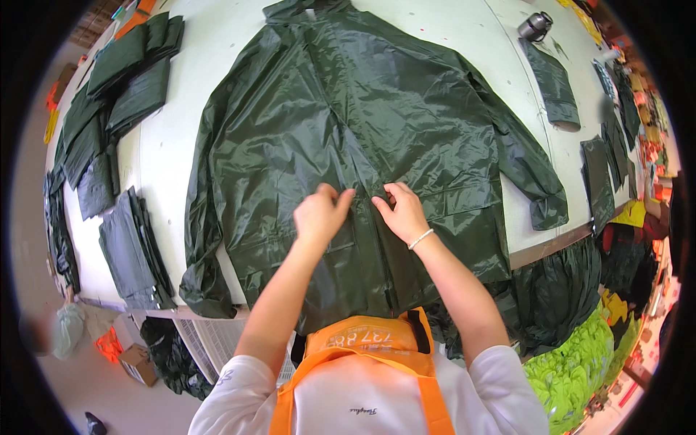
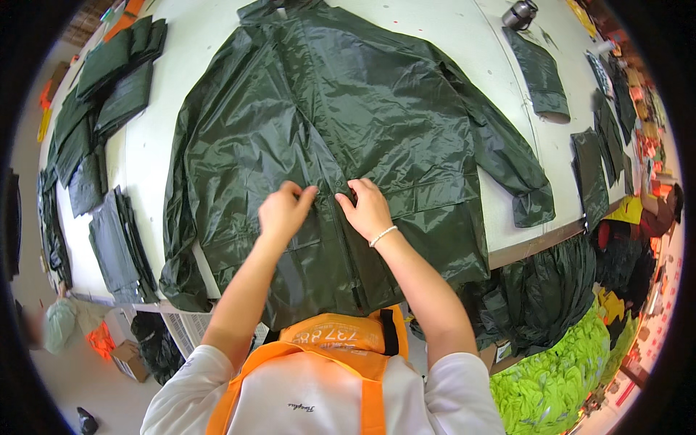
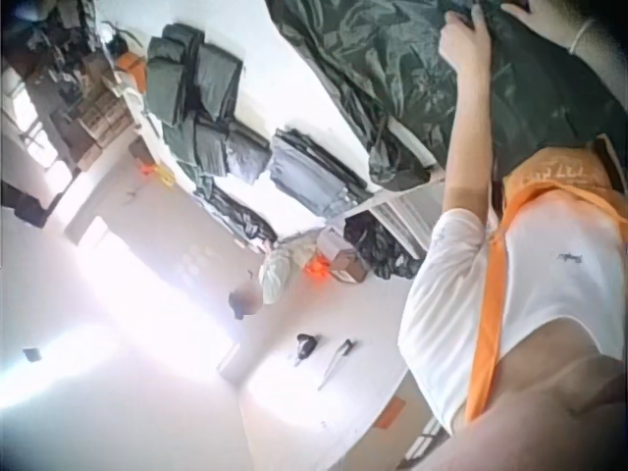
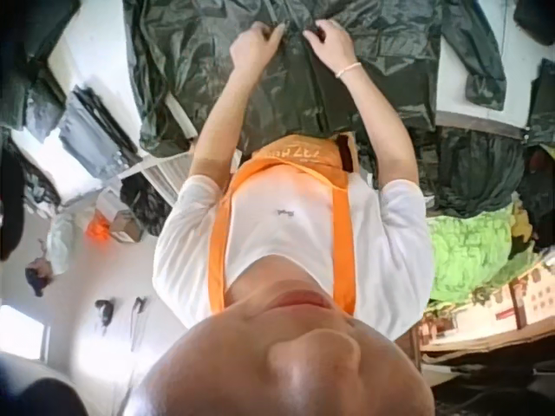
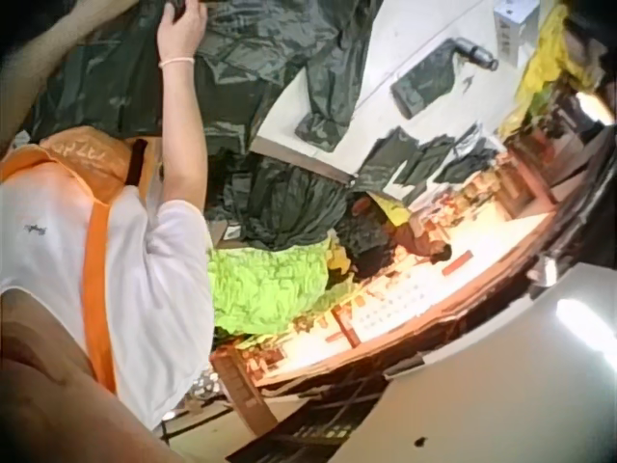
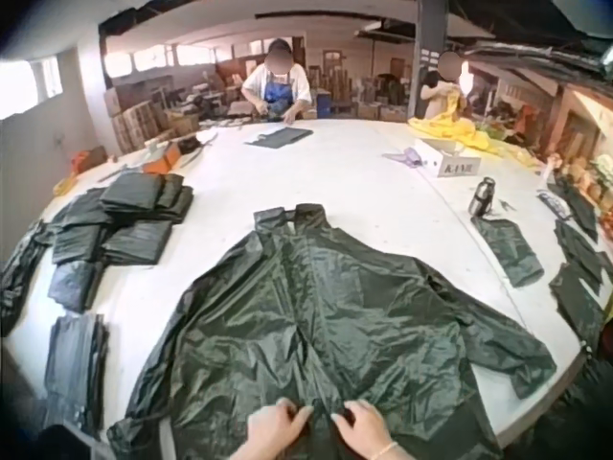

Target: The person folds a dark green jacket on a white worktable. They smooth the fabric, fold the sleeves inward, and fold the body in half, then place the folded jacket aside.

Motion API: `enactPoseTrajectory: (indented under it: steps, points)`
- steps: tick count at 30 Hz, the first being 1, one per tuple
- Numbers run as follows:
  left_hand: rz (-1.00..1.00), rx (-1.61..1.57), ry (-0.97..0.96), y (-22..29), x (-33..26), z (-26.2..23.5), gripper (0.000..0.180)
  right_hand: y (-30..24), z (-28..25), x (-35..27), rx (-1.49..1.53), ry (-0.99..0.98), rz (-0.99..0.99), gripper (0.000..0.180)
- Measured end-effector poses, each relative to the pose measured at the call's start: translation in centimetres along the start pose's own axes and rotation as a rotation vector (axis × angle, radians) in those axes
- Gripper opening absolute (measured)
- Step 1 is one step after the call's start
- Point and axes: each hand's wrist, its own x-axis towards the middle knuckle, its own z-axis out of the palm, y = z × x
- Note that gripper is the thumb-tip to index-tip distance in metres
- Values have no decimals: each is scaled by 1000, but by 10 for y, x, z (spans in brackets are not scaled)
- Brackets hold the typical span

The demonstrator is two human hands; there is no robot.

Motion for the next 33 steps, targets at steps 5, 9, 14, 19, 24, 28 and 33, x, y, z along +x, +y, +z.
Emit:
enactPoseTrajectory:
  steps: [5,9,14,19,24,28,33]
  points:
    - [-82,-124,-219,11,24,13,44,-16,26,1,435,179,54,15]
    - [-102,-742,-510,-7,32,8,36,-20,41,2,162,257,-51,9]
    - [-71,-978,-482,-18,27,25,29,-28,60,-3,412,184,60,18]
    - [-6,-977,-404,-23,27,31,24,-27,61,2,246,122,123,24]
    - [-38,-1094,-360,-19,30,23,22,-19,64,19,303,77,275,21]
    - [60,-1012,-124,-22,28,29,17,-22,64,29,199,132,170,24]
    - [-38,-755,-440,-14,-88,8,33,-21,17,-30,213,-79,31,58]
